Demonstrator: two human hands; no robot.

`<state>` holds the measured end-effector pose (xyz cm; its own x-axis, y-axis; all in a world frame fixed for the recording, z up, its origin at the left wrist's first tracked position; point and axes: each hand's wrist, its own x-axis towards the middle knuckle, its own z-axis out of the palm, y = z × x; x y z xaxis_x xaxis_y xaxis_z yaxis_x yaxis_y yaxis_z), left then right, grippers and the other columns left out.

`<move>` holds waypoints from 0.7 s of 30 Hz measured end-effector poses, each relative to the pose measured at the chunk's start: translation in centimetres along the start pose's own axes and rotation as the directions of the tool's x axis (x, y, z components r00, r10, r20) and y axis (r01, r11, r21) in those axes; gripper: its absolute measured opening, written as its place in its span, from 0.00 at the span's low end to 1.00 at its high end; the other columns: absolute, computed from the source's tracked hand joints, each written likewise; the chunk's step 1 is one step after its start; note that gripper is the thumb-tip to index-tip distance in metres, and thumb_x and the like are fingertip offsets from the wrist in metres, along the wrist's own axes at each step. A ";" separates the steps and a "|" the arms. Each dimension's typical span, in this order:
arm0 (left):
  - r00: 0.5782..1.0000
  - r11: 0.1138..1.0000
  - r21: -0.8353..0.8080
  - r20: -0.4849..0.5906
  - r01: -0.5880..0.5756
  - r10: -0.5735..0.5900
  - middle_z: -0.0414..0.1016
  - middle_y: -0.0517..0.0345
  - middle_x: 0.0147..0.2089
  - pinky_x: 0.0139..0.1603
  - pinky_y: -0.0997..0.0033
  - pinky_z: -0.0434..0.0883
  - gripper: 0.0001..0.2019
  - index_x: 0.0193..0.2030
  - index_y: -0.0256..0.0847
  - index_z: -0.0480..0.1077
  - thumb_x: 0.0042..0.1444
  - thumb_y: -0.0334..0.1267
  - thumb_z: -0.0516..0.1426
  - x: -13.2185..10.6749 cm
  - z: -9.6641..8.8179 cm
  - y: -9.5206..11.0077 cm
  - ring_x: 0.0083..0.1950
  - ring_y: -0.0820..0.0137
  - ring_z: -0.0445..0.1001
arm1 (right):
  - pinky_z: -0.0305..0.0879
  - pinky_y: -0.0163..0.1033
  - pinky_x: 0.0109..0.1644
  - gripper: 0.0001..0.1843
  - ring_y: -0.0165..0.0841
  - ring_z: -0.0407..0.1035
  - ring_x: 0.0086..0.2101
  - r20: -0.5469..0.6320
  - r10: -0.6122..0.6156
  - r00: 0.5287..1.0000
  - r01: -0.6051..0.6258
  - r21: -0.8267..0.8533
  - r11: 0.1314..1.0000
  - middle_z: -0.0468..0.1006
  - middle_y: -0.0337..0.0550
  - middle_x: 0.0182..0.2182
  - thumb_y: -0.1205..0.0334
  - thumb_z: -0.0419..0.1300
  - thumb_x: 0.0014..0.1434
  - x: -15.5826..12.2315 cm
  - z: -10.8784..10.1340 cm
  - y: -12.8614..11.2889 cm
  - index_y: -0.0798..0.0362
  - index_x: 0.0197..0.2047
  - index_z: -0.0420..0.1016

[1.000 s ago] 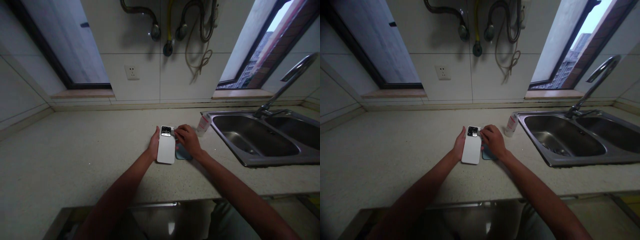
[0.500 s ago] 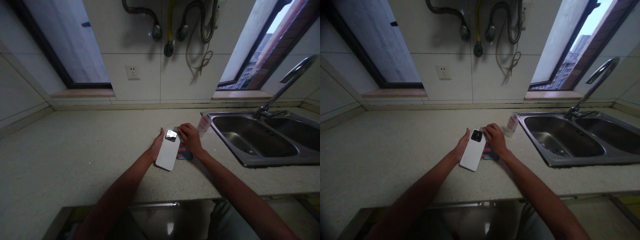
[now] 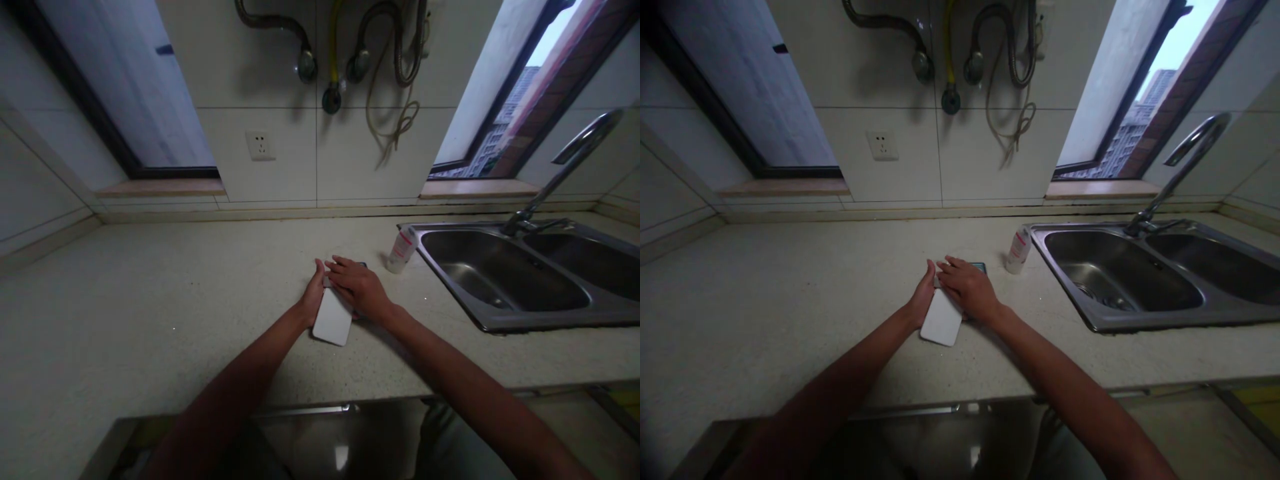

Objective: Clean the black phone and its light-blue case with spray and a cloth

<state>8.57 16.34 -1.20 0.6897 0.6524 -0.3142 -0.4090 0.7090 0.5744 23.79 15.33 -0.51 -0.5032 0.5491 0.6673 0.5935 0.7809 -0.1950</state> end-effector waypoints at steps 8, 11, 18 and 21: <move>0.994 0.987 -0.132 -0.070 -0.094 0.086 0.81 0.44 0.34 0.35 0.60 0.76 0.37 0.50 0.37 0.76 0.60 0.69 0.44 -0.1 0.1 0.4 0.34 0.57 0.81 | 0.56 0.62 0.68 0.12 0.44 0.57 0.67 0.077 -0.269 0.960 0.269 0.006 0.963 0.73 0.52 0.61 0.65 0.60 0.65 0.2 0.0 0.0 0.50 0.50 0.80; 0.994 0.970 -0.216 -0.038 -0.111 0.106 0.80 0.43 0.36 0.39 0.58 0.76 0.38 0.50 0.35 0.75 0.60 0.69 0.44 -0.2 0.1 0.8 0.38 0.56 0.81 | 0.57 0.60 0.68 0.09 0.42 0.58 0.66 0.099 -0.364 0.926 0.359 0.063 0.931 0.74 0.51 0.60 0.64 0.61 0.64 0.3 -0.2 -0.5 0.49 0.45 0.81; 0.981 0.956 -0.243 -0.137 -0.164 0.134 0.77 0.46 0.30 0.39 0.58 0.76 0.29 0.42 0.34 0.75 0.65 0.57 0.44 -0.7 0.7 1.9 0.36 0.57 0.80 | 0.64 0.56 0.63 0.09 0.41 0.65 0.61 0.025 -0.289 0.957 0.288 0.018 0.957 0.76 0.51 0.57 0.65 0.57 0.66 0.3 -0.6 -0.4 0.51 0.39 0.80; 0.979 0.956 -0.230 -0.135 -0.181 0.153 0.78 0.45 0.32 0.38 0.58 0.75 0.24 0.43 0.34 0.75 0.63 0.52 0.46 -0.8 0.8 2.2 0.35 0.57 0.80 | 0.69 0.54 0.58 0.08 0.42 0.69 0.56 -0.062 -0.118 0.991 0.117 -0.019 0.993 0.78 0.52 0.53 0.63 0.56 0.67 0.3 -0.8 0.7 0.51 0.40 0.78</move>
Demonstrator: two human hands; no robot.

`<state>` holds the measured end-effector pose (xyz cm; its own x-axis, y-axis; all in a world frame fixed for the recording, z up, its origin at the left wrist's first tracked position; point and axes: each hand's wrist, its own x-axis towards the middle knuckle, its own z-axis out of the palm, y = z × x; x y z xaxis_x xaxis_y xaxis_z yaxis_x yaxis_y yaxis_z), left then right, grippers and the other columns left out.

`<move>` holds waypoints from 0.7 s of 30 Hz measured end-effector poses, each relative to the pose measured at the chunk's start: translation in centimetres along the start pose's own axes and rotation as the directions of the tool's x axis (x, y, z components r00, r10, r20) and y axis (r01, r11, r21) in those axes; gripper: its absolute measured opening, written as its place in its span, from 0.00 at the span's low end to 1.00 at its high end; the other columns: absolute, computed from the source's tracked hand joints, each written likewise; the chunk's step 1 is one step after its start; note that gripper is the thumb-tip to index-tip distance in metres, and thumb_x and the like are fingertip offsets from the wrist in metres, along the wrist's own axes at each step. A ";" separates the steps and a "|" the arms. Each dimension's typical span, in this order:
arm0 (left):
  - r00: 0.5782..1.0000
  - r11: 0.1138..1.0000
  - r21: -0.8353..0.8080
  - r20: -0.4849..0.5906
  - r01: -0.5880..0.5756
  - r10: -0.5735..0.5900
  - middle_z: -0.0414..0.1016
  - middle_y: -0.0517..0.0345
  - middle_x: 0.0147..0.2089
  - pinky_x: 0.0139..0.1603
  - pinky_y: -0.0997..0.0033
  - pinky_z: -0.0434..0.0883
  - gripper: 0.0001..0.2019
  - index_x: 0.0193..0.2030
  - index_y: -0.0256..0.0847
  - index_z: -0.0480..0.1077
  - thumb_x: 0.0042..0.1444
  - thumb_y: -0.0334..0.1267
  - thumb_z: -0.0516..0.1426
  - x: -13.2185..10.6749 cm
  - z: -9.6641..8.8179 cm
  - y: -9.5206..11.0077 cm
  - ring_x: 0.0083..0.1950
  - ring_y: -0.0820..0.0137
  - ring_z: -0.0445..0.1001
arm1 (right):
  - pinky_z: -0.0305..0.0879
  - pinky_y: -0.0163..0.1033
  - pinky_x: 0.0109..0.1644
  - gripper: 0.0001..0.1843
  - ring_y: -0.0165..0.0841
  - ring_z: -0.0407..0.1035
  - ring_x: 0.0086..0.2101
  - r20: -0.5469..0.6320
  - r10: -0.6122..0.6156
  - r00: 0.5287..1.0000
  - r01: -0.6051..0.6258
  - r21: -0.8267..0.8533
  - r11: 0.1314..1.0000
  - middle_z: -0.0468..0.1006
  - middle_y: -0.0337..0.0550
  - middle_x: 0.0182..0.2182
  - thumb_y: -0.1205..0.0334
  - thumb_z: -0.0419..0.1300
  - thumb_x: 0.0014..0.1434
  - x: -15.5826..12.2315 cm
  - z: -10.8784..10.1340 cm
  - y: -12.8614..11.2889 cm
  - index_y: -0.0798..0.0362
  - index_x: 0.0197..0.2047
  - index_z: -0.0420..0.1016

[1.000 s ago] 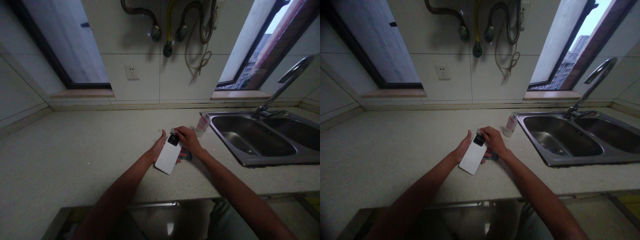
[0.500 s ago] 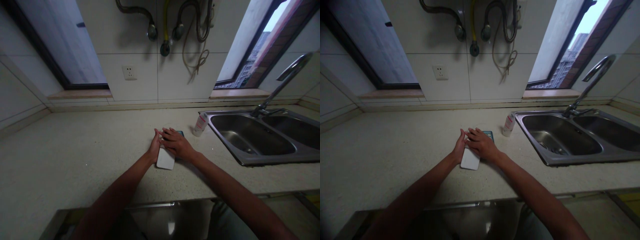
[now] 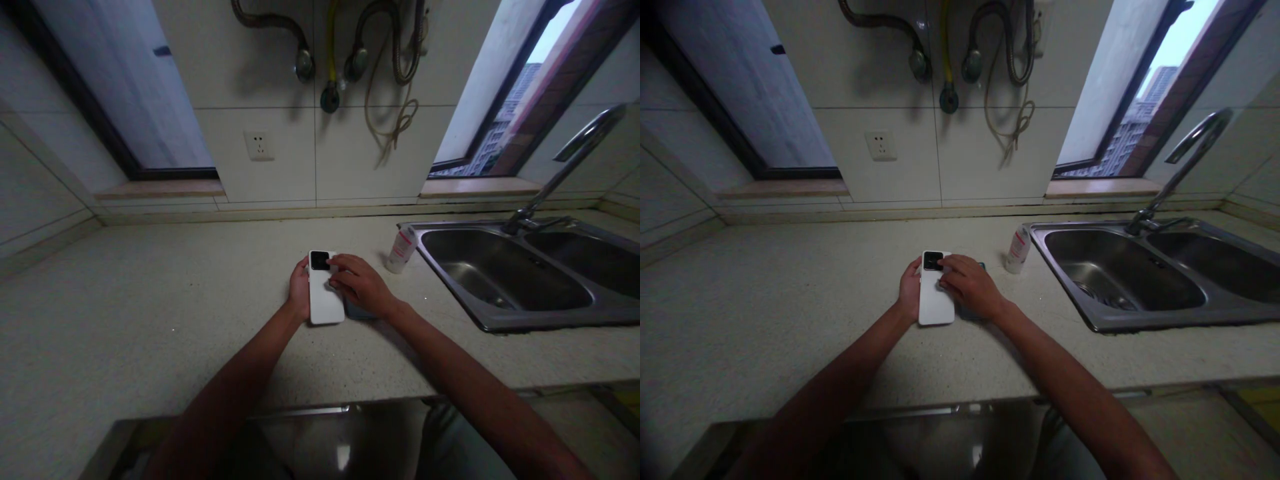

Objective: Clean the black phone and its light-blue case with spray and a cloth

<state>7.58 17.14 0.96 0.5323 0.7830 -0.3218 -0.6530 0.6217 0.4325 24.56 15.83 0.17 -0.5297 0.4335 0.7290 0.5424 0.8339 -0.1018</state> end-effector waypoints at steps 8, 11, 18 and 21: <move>0.995 0.995 0.064 0.069 -0.081 0.076 0.80 0.38 0.41 0.32 0.58 0.75 0.23 0.46 0.34 0.74 0.59 0.50 0.49 0.2 -0.4 -0.3 0.38 0.55 0.80 | 0.70 0.44 0.41 0.15 0.41 0.74 0.37 -0.112 0.545 0.831 -0.551 -0.035 0.834 0.79 0.50 0.37 0.62 0.45 0.69 -0.6 -1.2 2.8 0.53 0.49 0.71; 0.993 0.989 0.089 -0.001 -0.120 0.120 0.79 0.40 0.41 0.31 0.63 0.74 0.16 0.44 0.34 0.73 0.60 0.44 0.51 0.1 -0.2 -0.3 0.38 0.59 0.80 | 0.68 0.43 0.42 0.17 0.41 0.75 0.38 -0.132 0.639 0.758 -0.649 -0.056 0.758 0.80 0.52 0.38 0.65 0.44 0.66 -0.5 -2.2 3.5 0.56 0.51 0.70; 0.974 0.963 0.176 -0.067 -0.204 0.218 0.78 0.46 0.39 0.28 0.65 0.73 0.15 0.41 0.36 0.72 0.62 0.47 0.53 -0.4 0.1 -0.1 0.33 0.64 0.77 | 0.67 0.43 0.39 0.24 0.44 0.77 0.37 0.284 0.845 0.453 -0.771 -0.350 0.532 0.82 0.58 0.36 0.46 0.51 0.66 -1.0 -4.5 4.9 0.57 0.41 0.78; 0.976 0.964 0.169 -0.038 -0.206 0.215 0.76 0.48 0.36 0.30 0.64 0.74 0.19 0.39 0.37 0.71 0.63 0.52 0.52 -0.3 -0.2 0.0 0.33 0.64 0.76 | 0.68 0.45 0.39 0.29 0.50 0.77 0.40 0.437 0.845 0.308 -0.692 -0.507 0.514 0.82 0.66 0.39 0.41 0.52 0.65 -1.4 -4.7 5.1 0.60 0.38 0.81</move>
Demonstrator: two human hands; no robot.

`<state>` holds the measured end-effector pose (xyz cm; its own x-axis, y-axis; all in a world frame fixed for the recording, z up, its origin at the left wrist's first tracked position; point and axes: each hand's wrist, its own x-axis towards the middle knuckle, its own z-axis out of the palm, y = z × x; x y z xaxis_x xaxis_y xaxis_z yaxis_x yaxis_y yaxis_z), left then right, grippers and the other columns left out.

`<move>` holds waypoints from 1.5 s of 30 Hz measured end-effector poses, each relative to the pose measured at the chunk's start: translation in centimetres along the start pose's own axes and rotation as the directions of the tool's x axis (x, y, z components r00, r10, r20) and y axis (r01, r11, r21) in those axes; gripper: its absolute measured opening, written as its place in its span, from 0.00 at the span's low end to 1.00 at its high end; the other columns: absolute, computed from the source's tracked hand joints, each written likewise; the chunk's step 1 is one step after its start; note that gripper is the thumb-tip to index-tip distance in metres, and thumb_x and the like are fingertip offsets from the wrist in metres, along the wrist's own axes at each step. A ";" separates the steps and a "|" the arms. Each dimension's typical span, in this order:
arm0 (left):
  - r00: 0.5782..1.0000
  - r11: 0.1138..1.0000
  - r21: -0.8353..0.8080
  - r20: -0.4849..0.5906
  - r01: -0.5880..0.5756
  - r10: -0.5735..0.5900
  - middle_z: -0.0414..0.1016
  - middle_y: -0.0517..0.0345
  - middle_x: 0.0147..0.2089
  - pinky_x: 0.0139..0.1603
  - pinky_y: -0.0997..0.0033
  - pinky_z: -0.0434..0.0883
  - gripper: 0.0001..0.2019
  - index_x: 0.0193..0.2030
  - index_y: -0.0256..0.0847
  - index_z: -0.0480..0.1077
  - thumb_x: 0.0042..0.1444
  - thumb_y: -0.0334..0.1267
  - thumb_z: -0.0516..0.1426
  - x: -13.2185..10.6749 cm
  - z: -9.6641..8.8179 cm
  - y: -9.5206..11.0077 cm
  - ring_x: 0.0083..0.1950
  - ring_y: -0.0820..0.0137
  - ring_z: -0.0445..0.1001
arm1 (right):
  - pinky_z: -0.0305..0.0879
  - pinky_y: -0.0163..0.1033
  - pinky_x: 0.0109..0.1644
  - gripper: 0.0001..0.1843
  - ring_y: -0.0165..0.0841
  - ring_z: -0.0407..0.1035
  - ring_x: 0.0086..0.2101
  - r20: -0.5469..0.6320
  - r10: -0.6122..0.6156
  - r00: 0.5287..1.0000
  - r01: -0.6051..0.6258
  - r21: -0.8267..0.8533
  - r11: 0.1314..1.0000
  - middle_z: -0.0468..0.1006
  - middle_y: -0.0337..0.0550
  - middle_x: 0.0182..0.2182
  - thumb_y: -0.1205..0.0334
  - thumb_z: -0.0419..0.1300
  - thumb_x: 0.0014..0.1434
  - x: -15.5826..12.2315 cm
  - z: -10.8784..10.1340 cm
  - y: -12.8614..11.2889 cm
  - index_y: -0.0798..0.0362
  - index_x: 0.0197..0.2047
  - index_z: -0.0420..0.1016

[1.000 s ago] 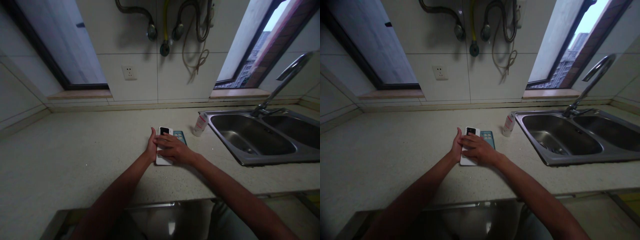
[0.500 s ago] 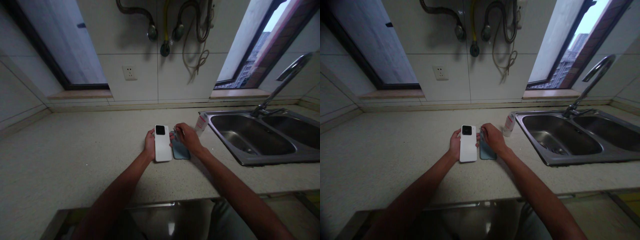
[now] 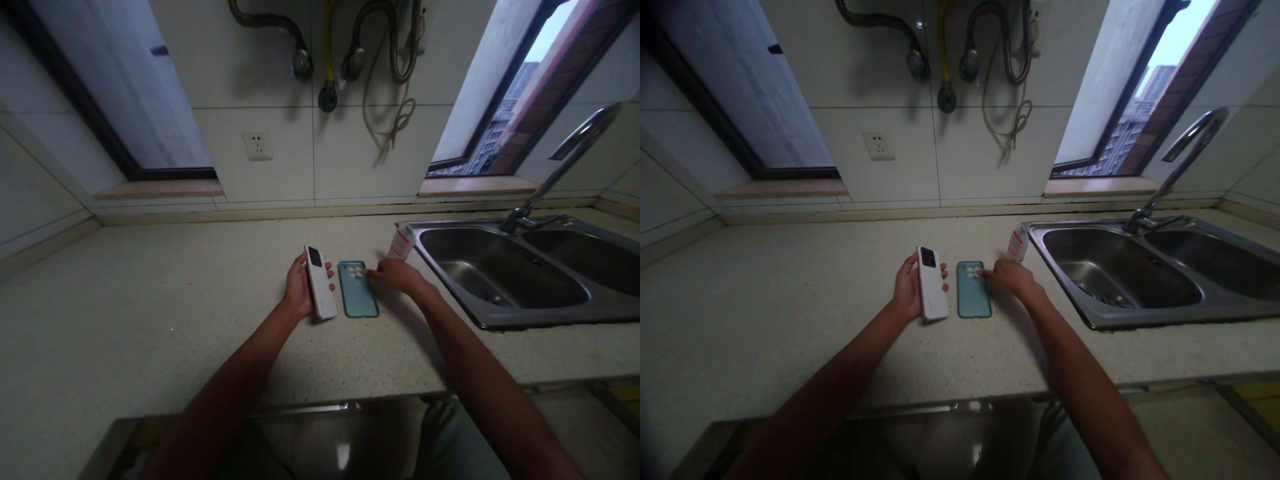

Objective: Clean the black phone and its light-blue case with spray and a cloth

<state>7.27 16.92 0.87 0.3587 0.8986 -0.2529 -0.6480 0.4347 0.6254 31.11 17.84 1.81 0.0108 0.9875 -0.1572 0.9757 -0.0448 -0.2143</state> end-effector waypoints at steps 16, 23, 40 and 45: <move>0.994 0.922 0.385 -0.108 0.036 0.006 0.77 0.51 0.30 0.30 0.68 0.73 0.19 0.36 0.34 0.74 0.42 0.42 0.73 0.7 -0.8 -0.1 0.27 0.67 0.75 | 0.65 0.34 0.38 0.13 0.35 0.76 0.36 -0.059 -0.079 0.995 0.093 0.284 0.954 0.83 0.52 0.36 0.62 0.55 0.61 -0.1 1.2 -2.6 0.59 0.40 0.79; 0.941 0.860 0.495 -0.215 -0.127 0.262 0.77 0.54 0.32 0.36 0.66 0.73 0.20 0.39 0.37 0.72 0.43 0.43 0.71 1.6 -1.7 0.0 0.31 0.66 0.76 | 0.45 0.31 0.17 0.08 0.22 0.50 0.13 0.041 -0.209 0.977 0.104 0.764 0.636 0.61 0.29 0.16 0.57 0.58 0.57 -1.6 1.4 -4.1 0.53 0.31 0.70; 0.750 0.541 0.803 -0.193 -0.250 0.632 0.72 0.55 0.42 0.46 0.65 0.70 0.16 0.44 0.42 0.64 0.52 0.41 0.63 1.5 -1.6 -0.9 0.43 0.66 0.74 | 0.42 0.32 0.21 0.21 0.22 0.49 0.17 -0.002 -0.328 0.945 0.161 0.874 0.459 0.62 0.30 0.17 0.44 0.65 0.52 -1.9 4.5 -6.0 0.54 0.34 0.70; 0.739 0.316 0.909 -0.011 -0.274 0.673 0.70 0.45 0.55 0.59 0.57 0.66 0.16 0.52 0.41 0.64 0.58 0.40 0.58 1.2 -1.5 -1.2 0.58 0.60 0.70 | 0.46 0.33 0.23 0.23 0.23 0.51 0.19 -0.014 -0.397 0.918 0.207 0.870 0.448 0.63 0.31 0.18 0.41 0.64 0.54 -2.3 4.5 -6.0 0.55 0.37 0.73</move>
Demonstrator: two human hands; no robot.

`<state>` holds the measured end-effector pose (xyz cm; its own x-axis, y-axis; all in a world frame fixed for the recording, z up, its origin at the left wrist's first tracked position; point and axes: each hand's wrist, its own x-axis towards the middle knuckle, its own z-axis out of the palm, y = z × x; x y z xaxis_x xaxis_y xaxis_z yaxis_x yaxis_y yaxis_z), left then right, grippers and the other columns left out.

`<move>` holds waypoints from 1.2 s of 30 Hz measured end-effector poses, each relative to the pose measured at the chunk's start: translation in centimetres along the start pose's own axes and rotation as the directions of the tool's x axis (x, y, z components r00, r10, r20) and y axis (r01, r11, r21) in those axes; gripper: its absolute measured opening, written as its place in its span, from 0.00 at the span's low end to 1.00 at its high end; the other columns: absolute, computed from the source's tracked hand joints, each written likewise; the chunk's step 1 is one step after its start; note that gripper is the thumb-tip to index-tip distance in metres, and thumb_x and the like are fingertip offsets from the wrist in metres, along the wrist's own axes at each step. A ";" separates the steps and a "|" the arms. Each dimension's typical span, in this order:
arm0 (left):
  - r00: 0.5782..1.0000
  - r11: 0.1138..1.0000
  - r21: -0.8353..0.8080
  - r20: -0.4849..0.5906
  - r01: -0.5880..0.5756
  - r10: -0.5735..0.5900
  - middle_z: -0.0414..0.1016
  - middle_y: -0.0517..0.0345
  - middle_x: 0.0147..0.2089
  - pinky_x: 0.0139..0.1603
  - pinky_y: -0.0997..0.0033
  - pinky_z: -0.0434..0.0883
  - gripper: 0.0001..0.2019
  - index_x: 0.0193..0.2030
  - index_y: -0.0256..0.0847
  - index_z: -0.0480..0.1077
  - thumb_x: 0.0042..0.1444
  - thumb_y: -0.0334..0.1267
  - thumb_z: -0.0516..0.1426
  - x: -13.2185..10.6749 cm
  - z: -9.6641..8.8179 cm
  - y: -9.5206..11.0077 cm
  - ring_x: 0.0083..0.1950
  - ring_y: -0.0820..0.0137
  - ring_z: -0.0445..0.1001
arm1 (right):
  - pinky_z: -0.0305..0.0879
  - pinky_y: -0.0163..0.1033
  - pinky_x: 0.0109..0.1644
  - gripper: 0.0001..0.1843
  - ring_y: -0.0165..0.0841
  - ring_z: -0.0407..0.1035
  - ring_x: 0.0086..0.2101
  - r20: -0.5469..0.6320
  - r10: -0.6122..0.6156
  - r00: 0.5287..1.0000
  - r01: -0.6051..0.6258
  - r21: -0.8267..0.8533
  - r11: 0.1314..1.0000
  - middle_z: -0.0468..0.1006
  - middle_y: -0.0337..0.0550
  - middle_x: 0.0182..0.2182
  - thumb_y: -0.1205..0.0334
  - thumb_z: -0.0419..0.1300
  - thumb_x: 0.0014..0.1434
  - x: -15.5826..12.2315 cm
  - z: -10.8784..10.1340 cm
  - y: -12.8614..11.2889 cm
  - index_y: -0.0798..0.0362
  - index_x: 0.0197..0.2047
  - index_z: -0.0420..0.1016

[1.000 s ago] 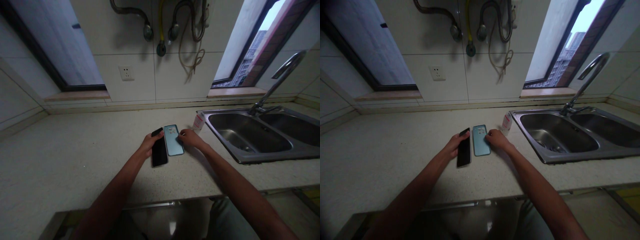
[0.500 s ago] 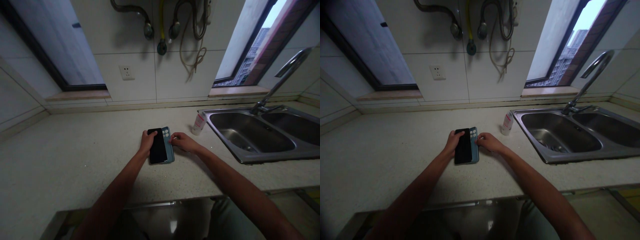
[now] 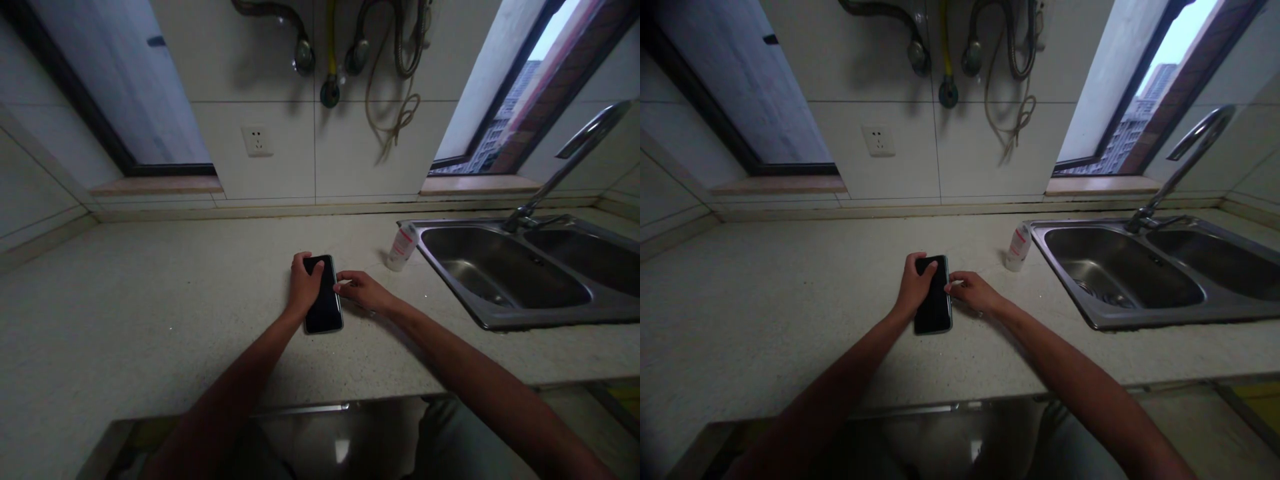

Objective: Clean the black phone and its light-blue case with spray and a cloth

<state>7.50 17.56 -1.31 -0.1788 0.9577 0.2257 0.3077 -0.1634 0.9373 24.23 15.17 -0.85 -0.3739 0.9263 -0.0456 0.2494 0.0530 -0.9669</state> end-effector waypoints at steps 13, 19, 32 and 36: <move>0.997 0.982 -0.176 -0.027 0.063 -0.069 0.68 0.45 0.59 0.61 0.57 0.65 0.22 0.58 0.43 0.61 0.57 0.38 0.57 -0.2 -0.2 1.0 0.61 0.59 0.68 | 0.66 0.37 0.38 0.21 0.32 0.70 0.32 -0.063 -0.070 0.996 0.072 0.019 0.997 0.80 0.46 0.34 0.51 0.70 0.49 0.0 1.0 0.0 0.58 0.41 0.79; 0.917 0.679 -0.616 0.253 0.398 -0.308 0.74 0.53 0.35 0.44 0.66 0.73 0.10 0.35 0.39 0.69 0.54 0.43 0.59 1.9 -1.0 1.3 0.40 0.65 0.76 | 0.46 0.31 0.17 0.26 0.22 0.51 0.14 -0.107 0.080 0.991 -0.050 0.256 0.965 0.66 0.31 0.16 0.46 0.69 0.48 0.1 1.3 -0.1 0.58 0.43 0.76; 0.957 0.760 -0.582 0.203 0.290 -0.209 0.72 0.59 0.27 0.35 0.72 0.68 0.09 0.28 0.36 0.72 0.48 0.39 0.66 2.0 -1.2 0.8 0.29 0.73 0.70 | 0.47 0.32 0.20 0.25 0.24 0.53 0.15 -0.076 0.090 0.993 -0.080 0.119 0.990 0.64 0.31 0.15 0.49 0.69 0.48 0.2 0.3 -0.3 0.58 0.44 0.76; 0.961 0.798 -0.536 0.190 0.274 -0.203 0.70 0.60 0.25 0.33 0.73 0.68 0.10 0.27 0.37 0.71 0.51 0.40 0.64 2.1 -1.0 0.1 0.28 0.73 0.69 | 0.46 0.32 0.20 0.21 0.23 0.54 0.16 -0.076 0.087 0.993 -0.079 0.102 0.992 0.64 0.31 0.15 0.48 0.70 0.46 0.2 0.4 -0.4 0.57 0.35 0.76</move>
<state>6.26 19.29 -0.45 -0.0567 0.9981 -0.0235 -0.3042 0.0052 0.9526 23.69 15.20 -0.62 -0.2819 0.9530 -0.1107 0.1860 -0.0589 -0.9808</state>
